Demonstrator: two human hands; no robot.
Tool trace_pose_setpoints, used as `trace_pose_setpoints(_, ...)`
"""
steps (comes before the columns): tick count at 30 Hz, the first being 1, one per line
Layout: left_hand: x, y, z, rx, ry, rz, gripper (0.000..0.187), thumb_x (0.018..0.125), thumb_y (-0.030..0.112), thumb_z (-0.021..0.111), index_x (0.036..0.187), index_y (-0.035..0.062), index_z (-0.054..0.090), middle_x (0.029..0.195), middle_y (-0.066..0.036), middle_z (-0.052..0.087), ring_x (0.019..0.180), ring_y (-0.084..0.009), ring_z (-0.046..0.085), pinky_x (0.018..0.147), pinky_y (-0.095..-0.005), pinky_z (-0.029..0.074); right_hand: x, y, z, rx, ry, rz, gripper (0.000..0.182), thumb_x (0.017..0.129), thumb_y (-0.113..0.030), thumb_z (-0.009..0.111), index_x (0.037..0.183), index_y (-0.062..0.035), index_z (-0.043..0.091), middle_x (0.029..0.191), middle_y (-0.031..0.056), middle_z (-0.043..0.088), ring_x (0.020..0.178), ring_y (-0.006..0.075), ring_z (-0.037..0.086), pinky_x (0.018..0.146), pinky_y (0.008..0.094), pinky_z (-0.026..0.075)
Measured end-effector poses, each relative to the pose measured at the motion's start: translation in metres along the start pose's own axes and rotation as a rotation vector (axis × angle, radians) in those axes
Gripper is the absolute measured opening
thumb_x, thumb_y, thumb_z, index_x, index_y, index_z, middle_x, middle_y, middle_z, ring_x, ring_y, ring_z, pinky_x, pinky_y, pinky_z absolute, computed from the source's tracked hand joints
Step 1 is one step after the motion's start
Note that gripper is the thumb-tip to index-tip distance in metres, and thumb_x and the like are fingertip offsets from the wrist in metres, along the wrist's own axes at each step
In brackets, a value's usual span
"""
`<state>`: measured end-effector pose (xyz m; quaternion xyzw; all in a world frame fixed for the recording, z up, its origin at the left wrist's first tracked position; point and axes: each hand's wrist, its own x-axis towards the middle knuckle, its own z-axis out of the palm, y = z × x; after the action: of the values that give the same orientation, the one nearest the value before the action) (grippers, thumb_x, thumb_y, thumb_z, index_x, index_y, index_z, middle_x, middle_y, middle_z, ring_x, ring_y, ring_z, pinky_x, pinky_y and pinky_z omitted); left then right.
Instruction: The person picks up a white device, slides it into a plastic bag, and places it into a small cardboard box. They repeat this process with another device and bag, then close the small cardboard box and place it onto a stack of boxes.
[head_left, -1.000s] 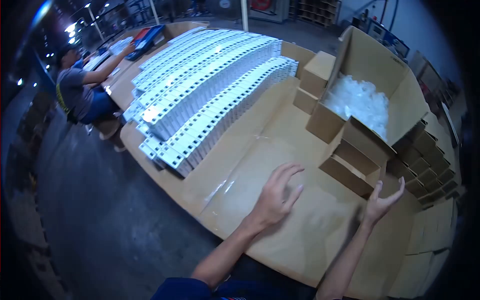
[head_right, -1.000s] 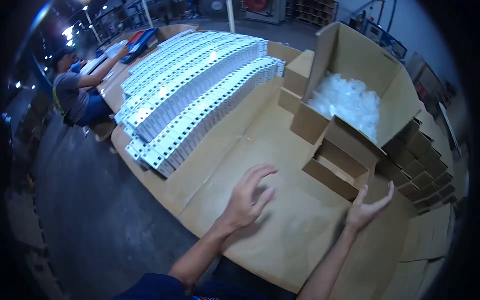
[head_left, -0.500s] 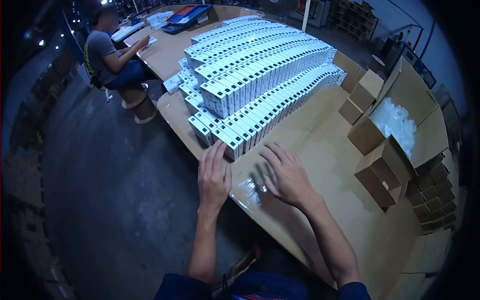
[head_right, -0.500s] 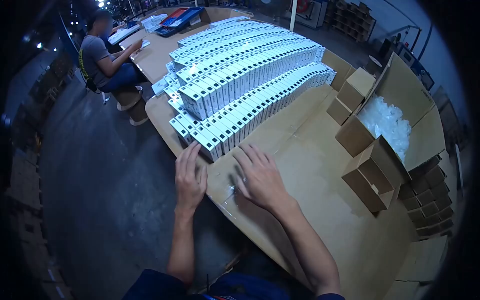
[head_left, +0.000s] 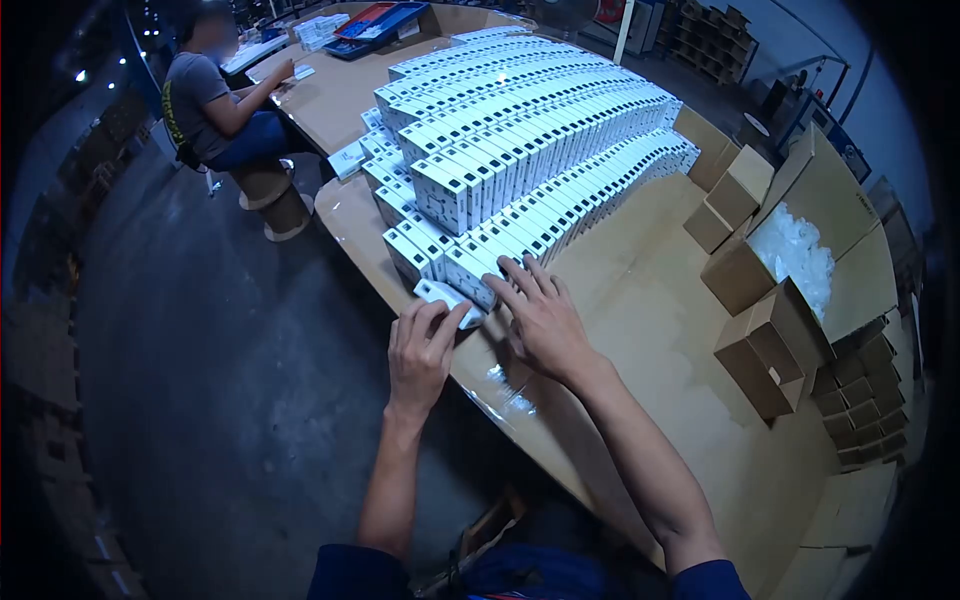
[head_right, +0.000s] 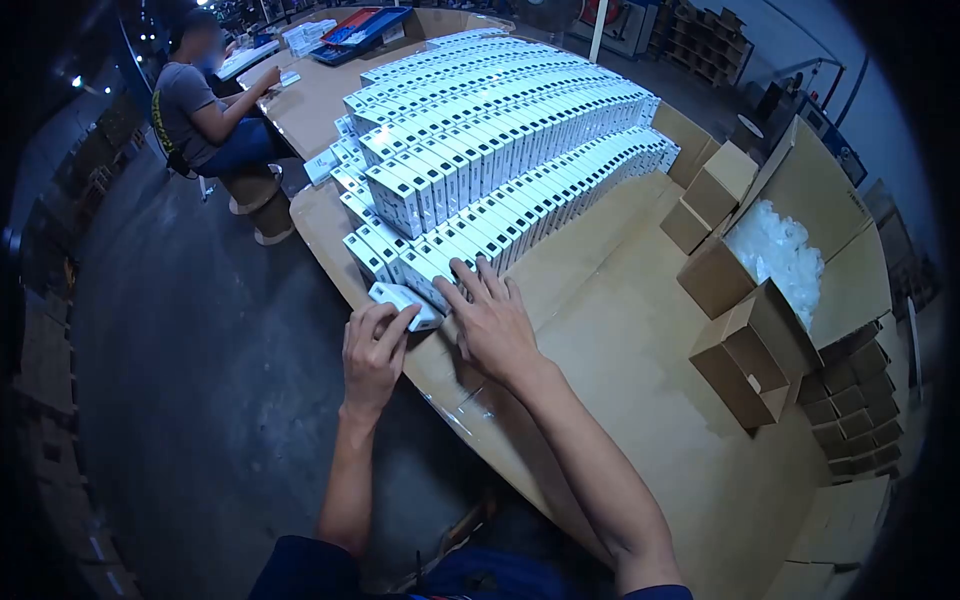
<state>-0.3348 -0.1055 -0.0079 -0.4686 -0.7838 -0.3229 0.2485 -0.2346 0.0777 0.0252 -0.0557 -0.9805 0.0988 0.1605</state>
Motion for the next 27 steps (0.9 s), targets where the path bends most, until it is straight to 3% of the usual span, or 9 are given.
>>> trace_pose_setpoints(6,-0.021,0.010,-0.021,-0.003,0.051,-0.001,0.035,0.074,0.003,0.080,0.108,0.0126,0.077,0.104,-0.005,0.061,0.107,-0.0259,0.061,0.091,-0.0432,0.048,-0.004,-0.003,0.005,-0.005,0.058,0.015,0.077,0.083,-0.007,0.066,0.155,-0.0162,0.041,0.157,0.0191,0.041,0.147,0.0426,0.035,0.111,0.0607,0.037)
trace_pose_setpoints(11,-0.033,0.048,-0.026,-0.201,0.102,0.033,0.046,0.065,-0.008,0.083,0.107,0.0103,0.075,0.111,-0.010,0.060,0.123,-0.0426,0.058,0.102,-0.0607,0.051,-0.042,-0.008,-0.045,0.407,0.158,0.198,0.077,0.087,-0.004,0.061,0.159,-0.0127,0.035,0.145,0.0345,0.043,0.136,0.0489,0.044,0.113,0.0521,0.039)
trace_pose_setpoints(12,-0.033,0.061,-0.022,-0.325,0.129,0.031,0.046,0.066,-0.009,0.082,0.108,0.0106,0.074,0.112,-0.011,0.061,0.123,-0.0443,0.057,0.099,-0.0584,0.053,-0.061,-0.005,-0.051,0.483,0.165,0.247,0.070,0.094,-0.009,0.063,0.159,-0.0114,0.035,0.138,0.0316,0.048,0.122,0.0406,0.058,0.103,0.0450,0.049)
trace_pose_setpoints(14,-0.033,0.087,-0.009,-0.479,0.098,0.054,0.044,0.069,-0.008,0.081,0.108,0.0112,0.074,0.112,-0.011,0.061,0.122,-0.0443,0.058,0.096,-0.0558,0.055,-0.098,0.000,-0.078,1.167,-0.043,0.563,0.063,0.101,-0.015,0.063,0.158,-0.0100,0.036,0.128,0.0208,0.055,0.110,0.0256,0.063,0.091,0.0377,0.055)
trace_pose_setpoints(17,-0.010,0.143,0.012,-0.569,0.036,0.229,0.040,0.070,-0.008,0.082,0.103,0.0120,0.072,0.110,-0.011,0.061,0.113,-0.0398,0.061,0.092,-0.0506,0.055,-0.152,0.011,-0.104,1.563,0.129,0.567,0.050,0.105,-0.013,0.060,0.153,-0.0074,0.045,0.121,0.0104,0.061,0.105,0.0158,0.062,0.088,0.0311,0.055)
trace_pose_setpoints(20,0.024,0.209,0.026,-0.827,-0.148,0.291,0.039,0.068,0.001,0.089,0.102,0.0088,0.071,0.111,-0.011,0.061,0.114,-0.0357,0.061,0.094,-0.0474,0.055,-0.192,0.035,-0.125,1.185,0.439,0.573,0.037,0.104,-0.011,0.061,0.141,-0.0056,0.057,0.125,0.0082,0.062,0.102,0.0120,0.062,0.090,0.0276,0.052)
trace_pose_setpoints(21,0.045,0.227,0.027,-0.851,-0.202,0.347,0.036,0.071,0.005,0.089,0.101,0.0070,0.070,0.109,-0.012,0.064,0.108,-0.0330,0.065,0.091,-0.0434,0.056,-0.206,0.050,-0.129,1.101,0.557,0.579,0.023,0.103,-0.008,0.061,0.125,-0.0036,0.066,0.120,0.0045,0.066,0.098,0.0102,0.062,0.091,0.0265,0.050)
trace_pose_setpoints(26,0.165,0.290,0.089,-0.932,-0.361,0.446,0.020,0.083,0.004,0.079,0.101,0.0029,0.070,0.100,-0.015,0.068,0.093,-0.0305,0.070,0.082,-0.0404,0.057,-0.259,0.113,-0.232,0.832,0.529,0.796,0.017,0.099,-0.001,0.059,0.108,-0.0041,0.073,0.099,0.0034,0.072,0.097,0.0130,0.063,0.087,0.0293,0.048)
trace_pose_setpoints(27,0.193,0.302,0.115,-0.883,-0.374,0.513,0.020,0.084,0.003,0.077,0.102,0.0030,0.070,0.103,-0.014,0.068,0.095,-0.0306,0.070,0.082,-0.0408,0.056,-0.263,0.137,-0.242,0.554,0.630,0.598,0.019,0.096,0.002,0.058,0.105,-0.0042,0.073,0.096,0.0052,0.072,0.091,0.0142,0.064,0.084,0.0300,0.049)
